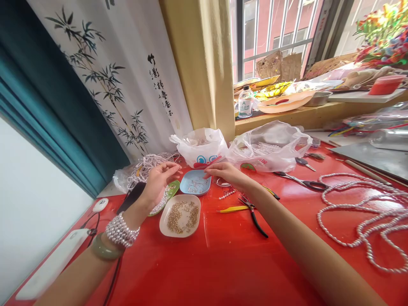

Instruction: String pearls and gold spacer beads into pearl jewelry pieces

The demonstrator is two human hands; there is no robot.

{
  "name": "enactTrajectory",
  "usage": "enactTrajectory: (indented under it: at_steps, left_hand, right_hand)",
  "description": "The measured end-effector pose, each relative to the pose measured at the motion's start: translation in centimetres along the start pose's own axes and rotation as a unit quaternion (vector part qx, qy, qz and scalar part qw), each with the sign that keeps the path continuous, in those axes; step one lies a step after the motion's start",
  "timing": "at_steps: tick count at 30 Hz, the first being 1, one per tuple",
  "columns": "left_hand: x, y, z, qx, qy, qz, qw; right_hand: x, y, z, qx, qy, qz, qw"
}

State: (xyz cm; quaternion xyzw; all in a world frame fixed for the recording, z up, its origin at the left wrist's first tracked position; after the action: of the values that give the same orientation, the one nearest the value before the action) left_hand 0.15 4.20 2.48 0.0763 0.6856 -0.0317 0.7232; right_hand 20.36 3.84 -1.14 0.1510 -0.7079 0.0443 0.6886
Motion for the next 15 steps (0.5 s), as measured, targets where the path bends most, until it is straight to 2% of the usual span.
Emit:
enactTrajectory:
  at_steps: [6, 11, 15]
  left_hand:
    - [0.3, -0.6, 1.4, -0.011, 0.048, 0.009, 0.999]
    - [0.6, -0.9, 1.2, -0.010, 0.066, 0.020, 0.998]
    - [0.7, -1.0, 0.9, 0.026, 0.094, 0.023, 0.995]
  right_hand:
    - [0.9, -0.7, 2.9, 0.028, 0.019, -0.016, 0.999]
    - [1.1, -0.9, 4.6, 0.027, 0.006, -0.047, 0.999]
    - [0.9, -0.7, 5.2, 0.014, -0.017, -0.068, 0.997]
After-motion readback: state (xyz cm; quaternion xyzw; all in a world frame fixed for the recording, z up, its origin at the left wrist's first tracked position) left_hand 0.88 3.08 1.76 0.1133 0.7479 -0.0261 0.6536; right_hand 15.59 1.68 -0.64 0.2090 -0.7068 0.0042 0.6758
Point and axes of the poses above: each hand's wrist, its own y-axis towards the middle knuckle, its own z-axis out of the palm, x = y × z, the point moved 4 cm from there along y, towards the middle knuckle, and after that the axes turned 6 degrees about -z, right-handed, at the moved point
